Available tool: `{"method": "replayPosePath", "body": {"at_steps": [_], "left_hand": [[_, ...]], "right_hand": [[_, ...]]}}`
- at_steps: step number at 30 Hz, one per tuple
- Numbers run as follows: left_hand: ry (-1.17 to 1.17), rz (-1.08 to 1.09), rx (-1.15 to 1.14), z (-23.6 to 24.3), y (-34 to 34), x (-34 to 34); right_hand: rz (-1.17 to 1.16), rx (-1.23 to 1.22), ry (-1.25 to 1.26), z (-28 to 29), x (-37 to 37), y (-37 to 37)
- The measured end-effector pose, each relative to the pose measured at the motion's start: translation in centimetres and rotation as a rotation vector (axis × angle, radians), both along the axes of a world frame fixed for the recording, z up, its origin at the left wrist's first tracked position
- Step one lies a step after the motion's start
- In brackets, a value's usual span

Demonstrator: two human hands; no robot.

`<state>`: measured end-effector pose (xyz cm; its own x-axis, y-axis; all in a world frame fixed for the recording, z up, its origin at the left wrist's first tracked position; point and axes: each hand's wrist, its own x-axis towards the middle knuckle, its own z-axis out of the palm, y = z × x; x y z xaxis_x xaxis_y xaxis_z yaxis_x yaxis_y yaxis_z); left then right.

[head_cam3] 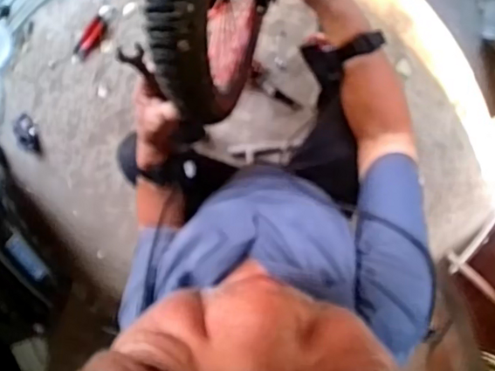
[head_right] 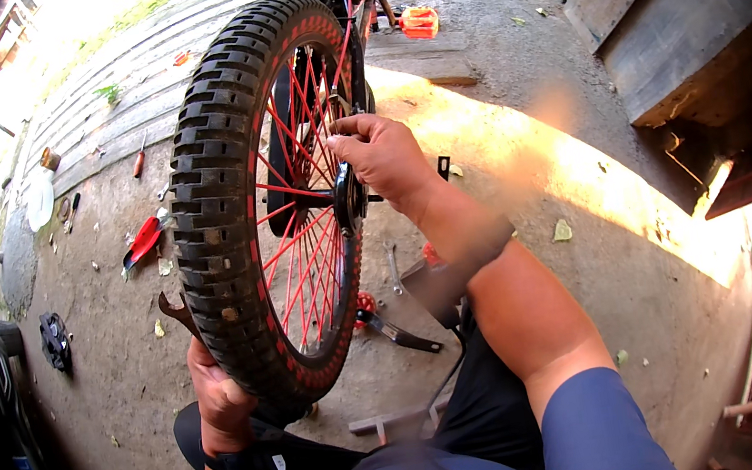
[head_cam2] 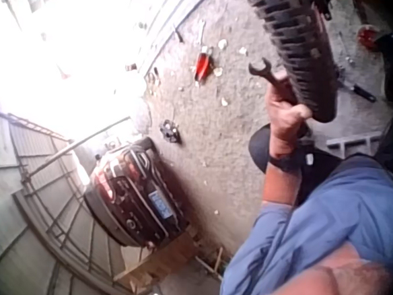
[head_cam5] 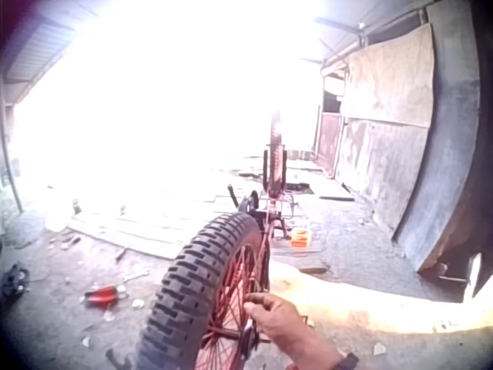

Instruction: The person uses a wrench to tighten the rear wheel axle nut on a bicycle. They then attach two red training wheels to the rear axle, securing them with bolts.

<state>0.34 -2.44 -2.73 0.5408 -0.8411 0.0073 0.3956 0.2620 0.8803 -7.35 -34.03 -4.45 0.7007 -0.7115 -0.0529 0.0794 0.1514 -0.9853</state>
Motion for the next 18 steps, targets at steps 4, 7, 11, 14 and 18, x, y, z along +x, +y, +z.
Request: {"method": "replayPosePath", "body": {"at_steps": [4,7,11,14,18], "left_hand": [[0.016,-0.006,-0.012,0.00,-0.04,-0.02],[0.015,-0.005,-0.009,0.19,-0.13,-0.06],[-0.013,-0.002,0.003,0.22,-0.16,0.01],[-0.020,-0.013,0.013,0.20,-0.05,0.18],[-0.004,-0.010,0.003,0.36,-0.14,0.10]], "right_hand": [[0.004,0.026,0.010,0.31,-0.11,-0.08],[-0.005,0.031,-0.014,0.23,-0.04,0.02],[-0.011,0.000,-0.030,0.00,0.01,-0.12],[-0.010,-0.003,-0.048,-0.23,0.14,-0.37],[0.006,0.013,-0.027,0.23,0.03,-0.14]]}}
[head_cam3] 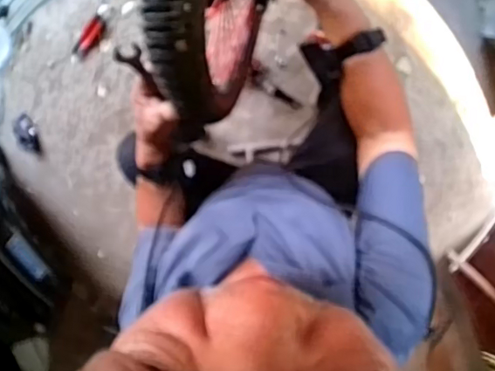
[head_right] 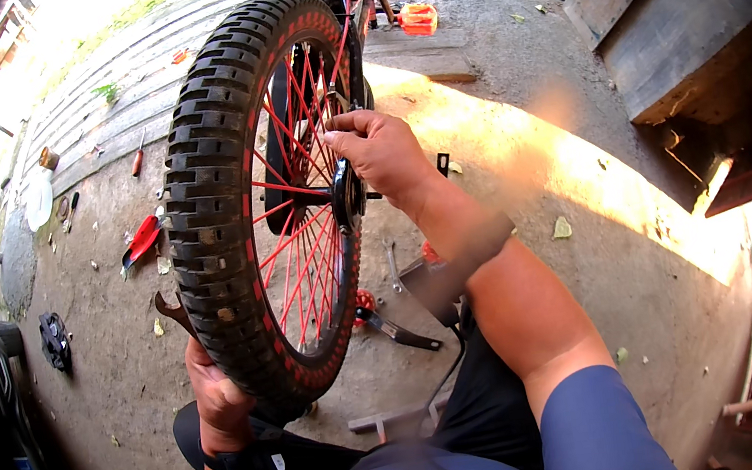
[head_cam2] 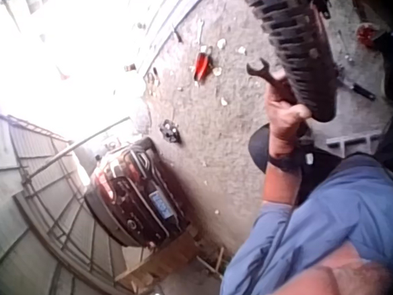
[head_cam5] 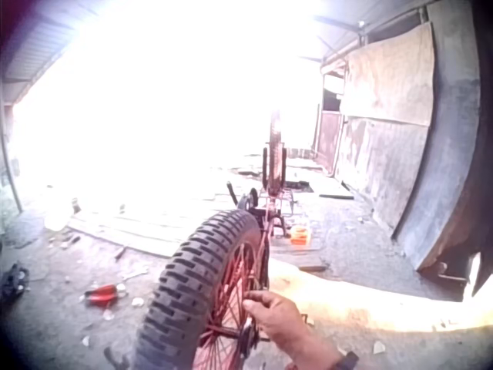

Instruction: The person uses a wrench to tighten the rear wheel axle nut on a bicycle. They then attach two red training wheels to the rear axle, securing them with bolts.

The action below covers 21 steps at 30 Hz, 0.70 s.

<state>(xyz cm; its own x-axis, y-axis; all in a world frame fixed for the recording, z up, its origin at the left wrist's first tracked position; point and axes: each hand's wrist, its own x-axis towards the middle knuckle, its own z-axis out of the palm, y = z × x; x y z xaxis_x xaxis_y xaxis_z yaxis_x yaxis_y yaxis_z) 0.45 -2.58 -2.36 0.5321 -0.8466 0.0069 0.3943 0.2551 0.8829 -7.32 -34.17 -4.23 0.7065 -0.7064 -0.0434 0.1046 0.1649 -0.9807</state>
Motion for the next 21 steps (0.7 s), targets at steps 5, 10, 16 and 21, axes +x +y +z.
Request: {"method": "replayPosePath", "body": {"at_steps": [5,10,16,21], "left_hand": [[-0.010,-0.007,0.010,-0.3,0.1,0.2],[-0.016,-0.005,0.018,-0.3,0.1,0.2],[0.014,0.022,-0.003,-0.3,0.0,0.0],[0.005,0.017,0.001,-0.3,0.0,0.0]], "right_hand": [[-0.010,-0.016,0.050,0.3,-0.1,0.0],[0.016,-0.327,0.191,0.1,-1.0,-1.9],[-0.084,-0.974,0.169,0.6,-2.2,-2.6],[-0.011,-1.104,0.223,0.5,-1.6,-2.7]]}}
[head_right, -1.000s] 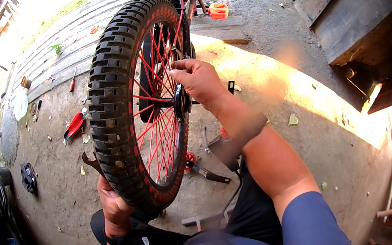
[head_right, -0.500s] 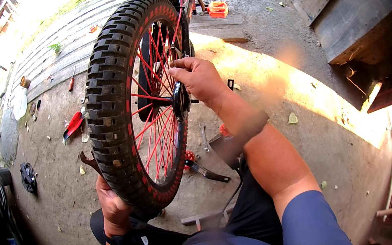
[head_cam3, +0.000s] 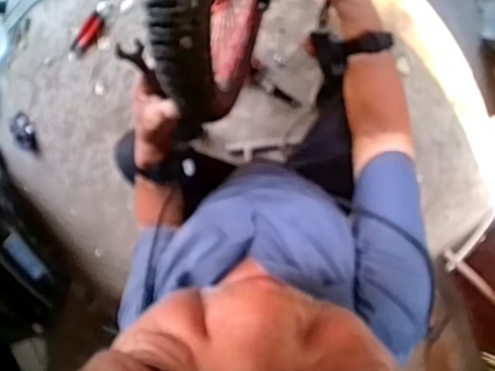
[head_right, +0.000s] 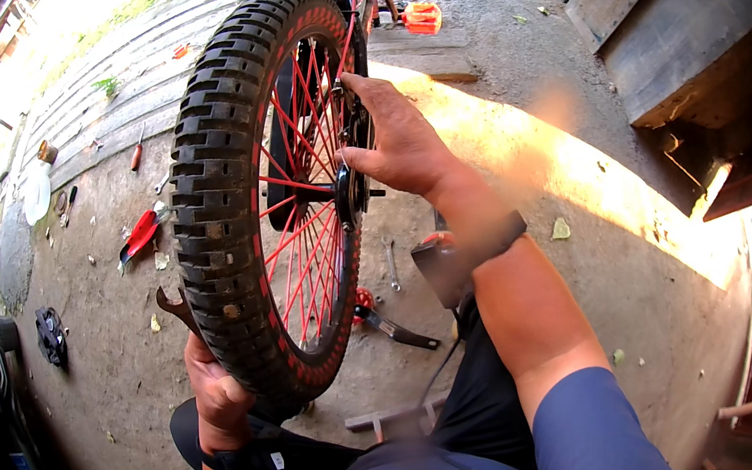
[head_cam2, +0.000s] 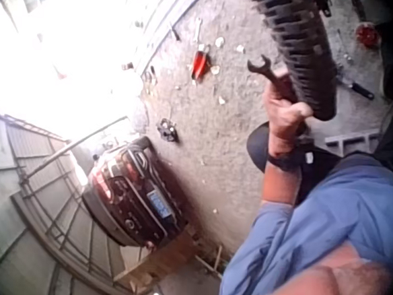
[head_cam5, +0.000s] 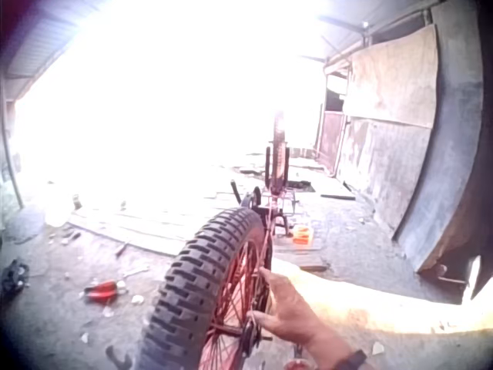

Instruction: The person uses a wrench to tighten the rear wheel axle nut on a bicycle. They then attach two red training wheels to the rear axle, securing them with bolts.

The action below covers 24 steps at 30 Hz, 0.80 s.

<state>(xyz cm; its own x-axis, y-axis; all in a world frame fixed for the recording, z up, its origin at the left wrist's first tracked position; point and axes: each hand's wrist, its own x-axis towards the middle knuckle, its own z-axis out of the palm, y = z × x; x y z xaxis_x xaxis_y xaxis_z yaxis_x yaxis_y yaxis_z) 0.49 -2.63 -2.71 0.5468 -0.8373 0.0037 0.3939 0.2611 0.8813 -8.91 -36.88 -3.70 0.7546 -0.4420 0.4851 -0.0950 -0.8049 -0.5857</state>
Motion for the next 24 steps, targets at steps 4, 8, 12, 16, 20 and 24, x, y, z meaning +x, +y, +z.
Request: {"method": "replayPosePath", "body": {"at_steps": [4,8,12,16,20,24], "left_hand": [[0.003,-0.002,0.003,0.1,0.0,0.0],[-0.011,-0.002,0.023,0.3,0.0,0.1],[0.007,0.007,0.003,0.2,-0.1,0.0],[-0.019,0.000,0.009,0.0,-0.1,0.2],[-0.007,-0.005,-0.004,0.2,-0.2,0.1],[0.005,-0.004,-0.009,0.2,-0.2,0.0]], "right_hand": [[-0.022,-0.074,0.014,-0.4,0.4,-0.1],[-0.047,-0.122,0.004,-0.6,0.5,-0.1],[-0.060,-0.155,-0.016,-0.7,0.7,-0.4],[-0.068,-0.129,-0.055,-0.9,0.8,-0.5],[-0.067,-0.089,-0.088,-1.1,1.0,-0.6],[-0.073,-0.067,-0.108,-1.3,1.1,-0.6]]}}
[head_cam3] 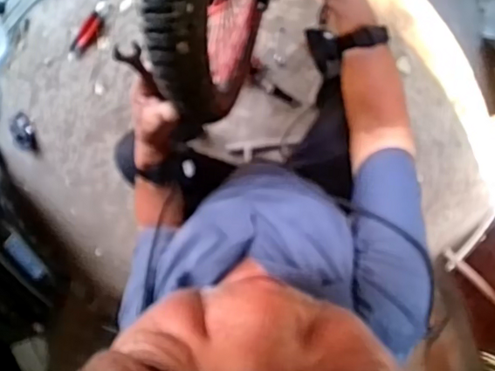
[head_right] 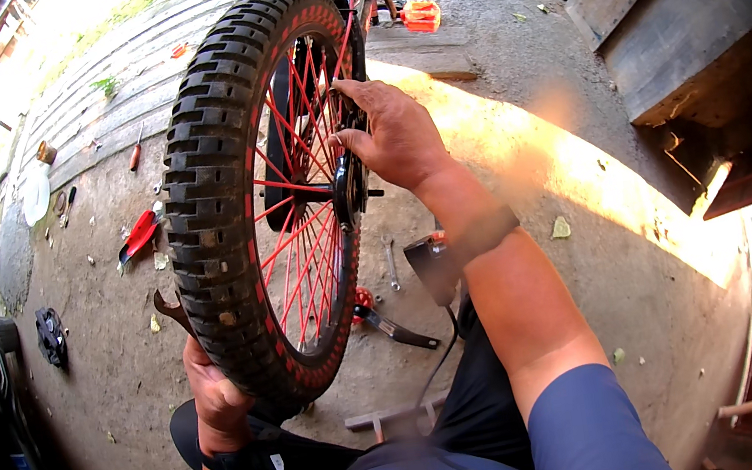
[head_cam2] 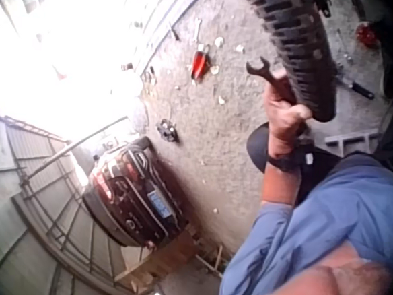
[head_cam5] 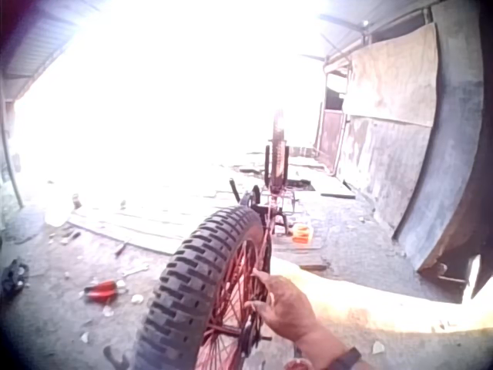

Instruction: The person uses a wrench to tighten the rear wheel axle nut on a bicycle. They then attach two red training wheels to the rear axle, securing them with bolts.

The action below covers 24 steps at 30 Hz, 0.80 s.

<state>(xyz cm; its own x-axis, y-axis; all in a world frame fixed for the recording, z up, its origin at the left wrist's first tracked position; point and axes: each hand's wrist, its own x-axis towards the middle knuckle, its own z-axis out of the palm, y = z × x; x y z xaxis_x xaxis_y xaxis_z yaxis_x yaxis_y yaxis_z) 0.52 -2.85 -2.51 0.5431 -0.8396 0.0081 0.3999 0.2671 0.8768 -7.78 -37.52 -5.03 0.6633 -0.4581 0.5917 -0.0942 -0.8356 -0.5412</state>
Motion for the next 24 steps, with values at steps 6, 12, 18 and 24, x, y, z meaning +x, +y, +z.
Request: {"method": "replayPosePath", "body": {"at_steps": [6,12,18,24], "left_hand": [[-0.007,0.000,0.012,-0.17,0.15,0.13],[-0.010,-0.011,0.008,-0.09,0.14,0.20],[0.002,-0.023,0.016,0.01,0.06,0.34],[0.008,-0.010,0.007,-0.07,-0.04,0.17]], "right_hand": [[-0.013,0.001,0.006,0.15,0.05,0.10],[0.021,0.056,0.013,-0.03,0.03,-0.06],[0.042,-0.004,0.086,0.66,-0.47,-0.11],[0.025,-0.081,0.076,0.79,-0.45,-0.18]]}}
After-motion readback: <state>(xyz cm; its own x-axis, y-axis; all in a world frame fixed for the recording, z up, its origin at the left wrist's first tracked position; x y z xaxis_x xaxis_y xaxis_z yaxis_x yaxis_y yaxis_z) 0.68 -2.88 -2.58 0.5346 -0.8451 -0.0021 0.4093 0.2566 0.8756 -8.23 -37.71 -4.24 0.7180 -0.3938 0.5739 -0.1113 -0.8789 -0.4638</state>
